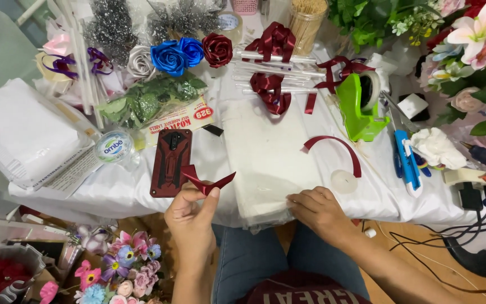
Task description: The person assembles a decorative bow by wrapping a maroon ribbon around a clear plastic stick, cutting the ribbon with a utility knife, and securing it with a hot glue gun. The person folds and glues the ribbon into a bow shape on a white table.
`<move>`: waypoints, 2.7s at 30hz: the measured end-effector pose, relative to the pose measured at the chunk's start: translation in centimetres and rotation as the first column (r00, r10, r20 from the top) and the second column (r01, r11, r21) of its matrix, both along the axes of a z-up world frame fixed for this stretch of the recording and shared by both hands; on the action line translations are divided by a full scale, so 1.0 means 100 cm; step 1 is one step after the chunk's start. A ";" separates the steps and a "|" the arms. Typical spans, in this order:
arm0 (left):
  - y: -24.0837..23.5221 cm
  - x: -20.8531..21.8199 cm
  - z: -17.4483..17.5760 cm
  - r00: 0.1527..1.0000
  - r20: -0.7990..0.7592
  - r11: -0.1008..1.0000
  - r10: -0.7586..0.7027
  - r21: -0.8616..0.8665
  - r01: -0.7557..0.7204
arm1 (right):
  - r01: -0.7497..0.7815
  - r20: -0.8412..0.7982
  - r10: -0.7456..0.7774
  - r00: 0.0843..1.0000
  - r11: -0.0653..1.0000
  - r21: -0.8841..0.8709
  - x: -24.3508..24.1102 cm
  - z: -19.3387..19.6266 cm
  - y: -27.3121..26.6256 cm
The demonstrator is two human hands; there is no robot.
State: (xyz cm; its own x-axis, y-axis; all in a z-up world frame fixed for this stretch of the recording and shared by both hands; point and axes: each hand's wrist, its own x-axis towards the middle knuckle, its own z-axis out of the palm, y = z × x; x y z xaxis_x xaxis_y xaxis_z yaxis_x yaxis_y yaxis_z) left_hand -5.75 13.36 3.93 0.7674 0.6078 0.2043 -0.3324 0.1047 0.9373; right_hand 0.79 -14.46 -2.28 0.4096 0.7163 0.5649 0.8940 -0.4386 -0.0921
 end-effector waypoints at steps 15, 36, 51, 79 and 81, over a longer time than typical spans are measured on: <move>0.000 -0.006 -0.003 0.997 0.079 1.000 -0.002 -0.021 0.003 | 0.096 0.051 -0.097 0.994 0.995 0.021 -0.030 0.004 -0.016; 0.017 -0.023 0.006 0.980 0.175 0.991 0.099 -0.111 -0.081 | 0.076 -0.042 -0.072 0.997 0.994 0.082 -0.036 0.228 -0.070; 0.022 -0.005 0.011 0.973 0.195 0.985 0.126 -0.138 -0.100 | -0.021 -0.734 -0.039 0.679 0.997 -0.073 0.182 0.085 0.049; -0.049 0.164 -0.055 0.846 -0.327 0.905 -0.422 -0.212 0.370 | 0.045 -0.800 0.044 0.599 0.995 0.089 0.179 0.083 0.049; -0.051 0.162 -0.047 0.844 -0.323 0.902 -0.429 -0.210 0.378 | 0.004 -0.812 0.044 0.583 0.998 0.057 0.179 0.082 0.050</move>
State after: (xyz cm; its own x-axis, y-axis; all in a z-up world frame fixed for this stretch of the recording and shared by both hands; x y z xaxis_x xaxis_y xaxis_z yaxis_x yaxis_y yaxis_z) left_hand 10.42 8.29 -0.80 0.9550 0.2303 -0.1871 0.1166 0.2885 0.9503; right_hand 18.68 -9.47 5.91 0.7006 0.7126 0.0367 0.4442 -0.3953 -0.8040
